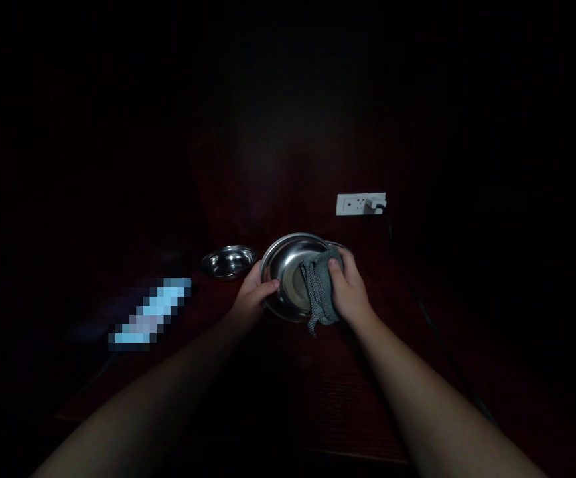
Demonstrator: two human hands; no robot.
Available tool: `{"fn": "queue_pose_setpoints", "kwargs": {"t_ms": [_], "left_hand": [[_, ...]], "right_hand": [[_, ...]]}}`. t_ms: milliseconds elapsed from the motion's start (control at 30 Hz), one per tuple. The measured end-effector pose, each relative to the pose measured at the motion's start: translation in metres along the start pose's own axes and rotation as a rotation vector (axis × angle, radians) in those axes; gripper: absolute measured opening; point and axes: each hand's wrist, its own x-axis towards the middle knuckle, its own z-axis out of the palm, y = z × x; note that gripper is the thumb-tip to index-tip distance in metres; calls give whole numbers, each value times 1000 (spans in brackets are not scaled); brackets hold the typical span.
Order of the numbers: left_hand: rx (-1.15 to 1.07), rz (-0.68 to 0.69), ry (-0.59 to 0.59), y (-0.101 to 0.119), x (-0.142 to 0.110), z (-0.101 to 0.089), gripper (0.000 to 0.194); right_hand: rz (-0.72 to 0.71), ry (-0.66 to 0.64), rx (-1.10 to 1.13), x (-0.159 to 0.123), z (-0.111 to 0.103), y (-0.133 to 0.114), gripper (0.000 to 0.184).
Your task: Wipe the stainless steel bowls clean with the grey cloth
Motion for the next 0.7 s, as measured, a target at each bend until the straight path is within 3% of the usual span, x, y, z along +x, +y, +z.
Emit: {"fn": "queue_pose_setpoints", "kwargs": {"t_ms": [700], "left_hand": [[38,-2,-21,5,-4,2,36]], "right_hand": [[-100,-57,11,4,-3,-4,39]]}}
